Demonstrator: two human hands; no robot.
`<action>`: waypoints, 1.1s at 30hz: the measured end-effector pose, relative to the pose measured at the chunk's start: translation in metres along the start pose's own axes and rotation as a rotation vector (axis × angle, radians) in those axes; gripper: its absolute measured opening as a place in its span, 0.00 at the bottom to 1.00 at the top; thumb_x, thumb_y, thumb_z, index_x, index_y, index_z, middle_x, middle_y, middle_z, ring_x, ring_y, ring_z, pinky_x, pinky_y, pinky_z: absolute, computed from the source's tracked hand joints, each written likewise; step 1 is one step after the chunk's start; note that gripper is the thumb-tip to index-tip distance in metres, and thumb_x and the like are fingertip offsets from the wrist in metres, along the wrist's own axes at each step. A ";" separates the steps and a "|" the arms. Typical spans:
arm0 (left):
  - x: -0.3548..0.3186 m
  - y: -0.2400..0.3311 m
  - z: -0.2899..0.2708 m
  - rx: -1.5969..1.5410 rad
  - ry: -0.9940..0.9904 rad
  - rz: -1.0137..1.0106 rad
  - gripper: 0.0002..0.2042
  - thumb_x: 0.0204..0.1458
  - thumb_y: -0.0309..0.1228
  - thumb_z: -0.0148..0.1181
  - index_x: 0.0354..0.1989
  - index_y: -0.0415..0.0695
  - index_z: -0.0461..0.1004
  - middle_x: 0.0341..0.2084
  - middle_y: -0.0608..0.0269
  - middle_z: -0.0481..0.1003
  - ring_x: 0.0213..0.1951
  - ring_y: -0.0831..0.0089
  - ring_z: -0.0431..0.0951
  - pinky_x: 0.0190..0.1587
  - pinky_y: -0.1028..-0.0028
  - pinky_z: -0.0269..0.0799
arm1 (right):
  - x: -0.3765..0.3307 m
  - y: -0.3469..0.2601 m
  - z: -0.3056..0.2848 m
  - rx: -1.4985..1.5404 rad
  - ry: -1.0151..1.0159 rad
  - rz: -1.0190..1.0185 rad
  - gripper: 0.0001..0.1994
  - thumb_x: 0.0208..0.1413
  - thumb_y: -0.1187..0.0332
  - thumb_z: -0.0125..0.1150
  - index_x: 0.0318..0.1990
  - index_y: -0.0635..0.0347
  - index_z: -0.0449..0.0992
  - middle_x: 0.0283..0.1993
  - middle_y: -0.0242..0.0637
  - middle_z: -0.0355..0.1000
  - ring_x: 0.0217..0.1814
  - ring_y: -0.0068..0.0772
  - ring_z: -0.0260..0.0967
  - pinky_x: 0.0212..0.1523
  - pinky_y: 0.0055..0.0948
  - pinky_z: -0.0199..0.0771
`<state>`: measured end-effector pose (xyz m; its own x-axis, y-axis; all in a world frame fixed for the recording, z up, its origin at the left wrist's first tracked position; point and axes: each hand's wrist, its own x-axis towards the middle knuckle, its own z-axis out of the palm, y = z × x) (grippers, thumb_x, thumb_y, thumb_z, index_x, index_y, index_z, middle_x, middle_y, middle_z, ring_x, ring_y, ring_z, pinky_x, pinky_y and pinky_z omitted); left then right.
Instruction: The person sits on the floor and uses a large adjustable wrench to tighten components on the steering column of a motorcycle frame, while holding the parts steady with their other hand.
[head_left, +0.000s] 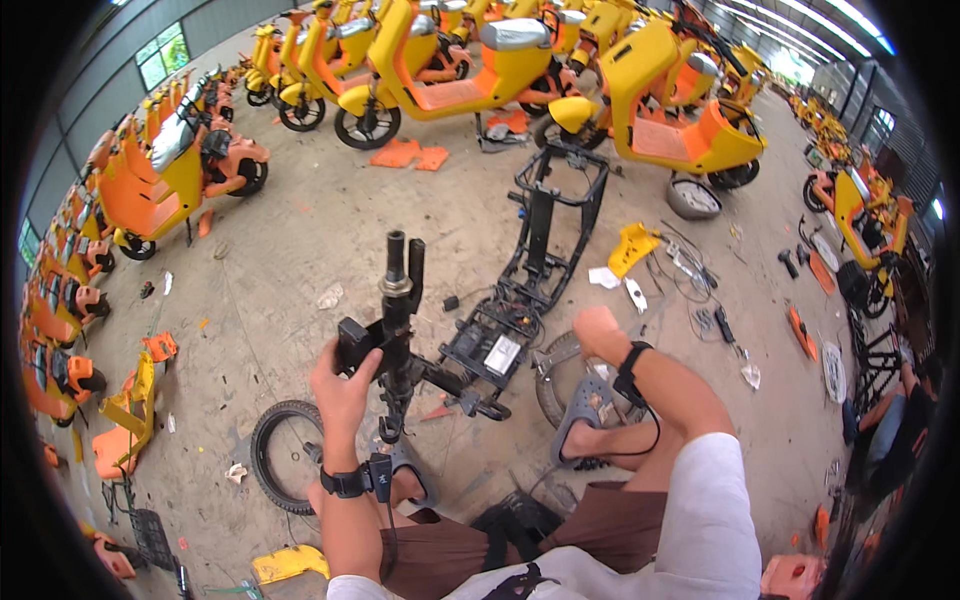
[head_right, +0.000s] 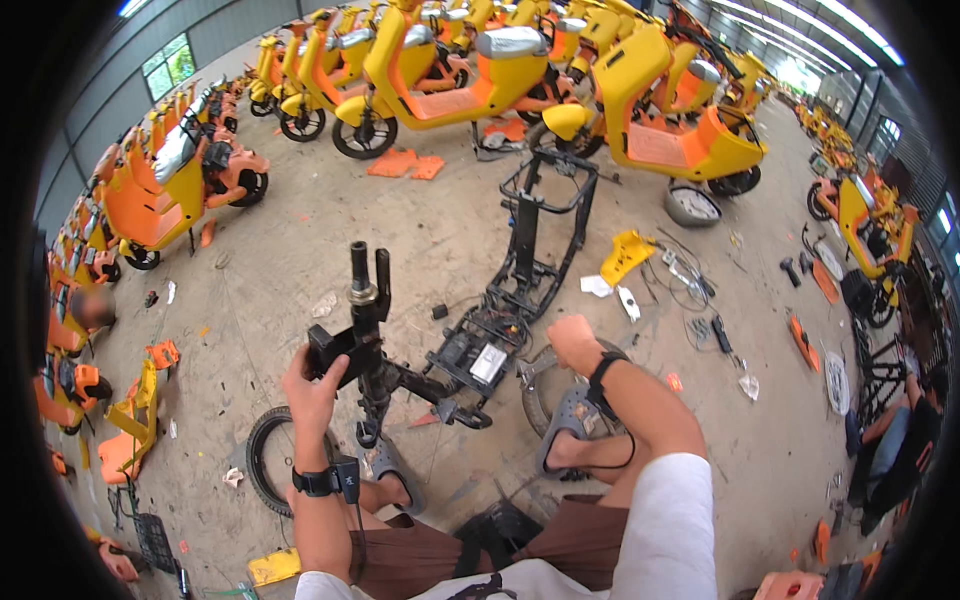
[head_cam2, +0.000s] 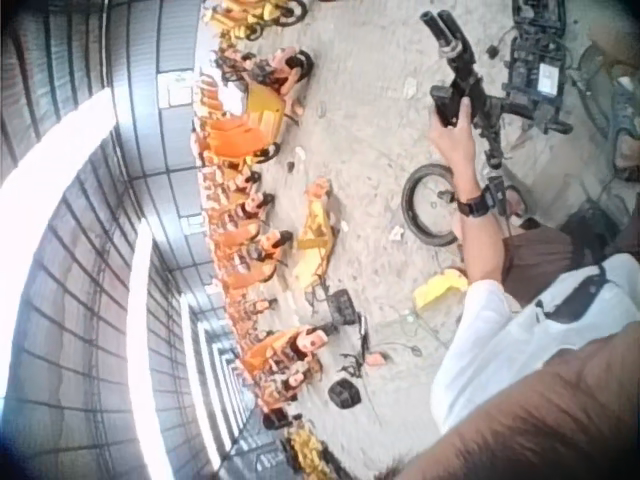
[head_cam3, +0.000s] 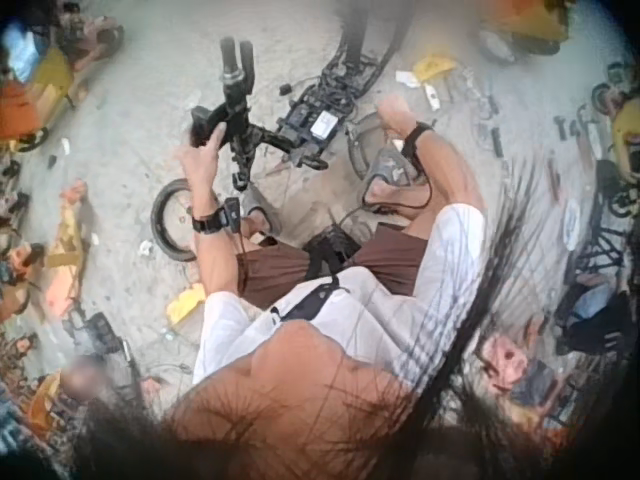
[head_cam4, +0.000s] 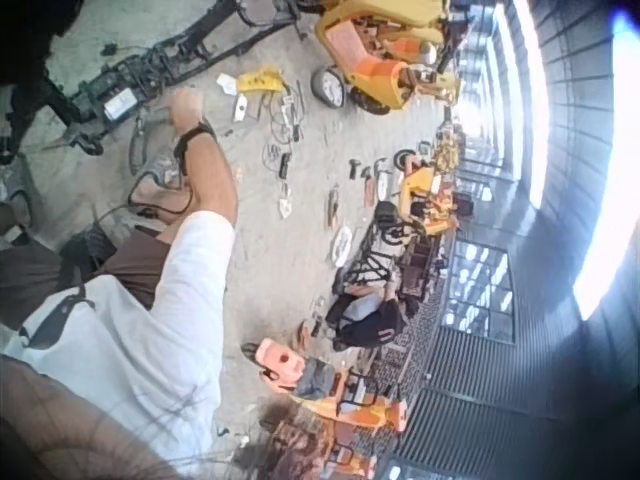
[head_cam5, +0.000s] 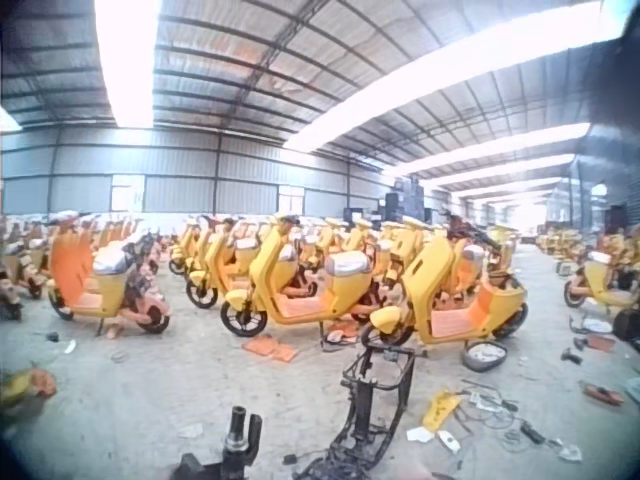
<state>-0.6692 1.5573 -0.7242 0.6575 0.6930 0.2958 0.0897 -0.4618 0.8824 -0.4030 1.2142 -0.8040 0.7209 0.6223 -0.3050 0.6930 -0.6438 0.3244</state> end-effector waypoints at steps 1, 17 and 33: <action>-0.002 0.004 -0.002 -0.008 0.002 -0.019 0.29 0.43 0.36 0.73 0.48 0.27 0.72 0.38 0.48 0.78 0.40 0.67 0.78 0.47 0.70 0.71 | -0.006 0.001 -0.009 0.039 0.018 0.027 0.16 0.33 0.57 0.74 0.29 0.55 0.82 0.32 0.41 0.79 0.36 0.40 0.78 0.38 0.36 0.78; -0.061 0.079 0.029 -0.512 -0.430 0.062 0.10 0.59 0.28 0.56 0.44 0.34 0.74 0.36 0.58 0.79 0.39 0.75 0.78 0.46 0.75 0.73 | -0.201 -0.105 -0.137 1.751 0.497 0.035 0.16 0.45 0.64 0.71 0.35 0.64 0.73 0.25 0.28 0.70 0.25 0.15 0.65 0.23 0.22 0.66; -0.088 0.106 -0.005 -0.772 -0.637 -0.230 0.30 0.64 0.56 0.30 0.44 0.37 0.62 0.14 0.60 0.62 0.11 0.72 0.63 0.16 0.69 0.66 | -0.138 -0.171 -0.116 1.702 0.094 -0.457 0.20 0.64 0.55 0.51 0.49 0.66 0.71 0.36 0.37 0.76 0.29 0.27 0.73 0.29 0.27 0.74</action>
<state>-0.7212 1.4502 -0.6552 0.9804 0.1930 0.0392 -0.0939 0.2830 0.9545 -0.6218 1.2896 -0.7137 0.5252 0.8505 -0.0283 0.1018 -0.0958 -0.9902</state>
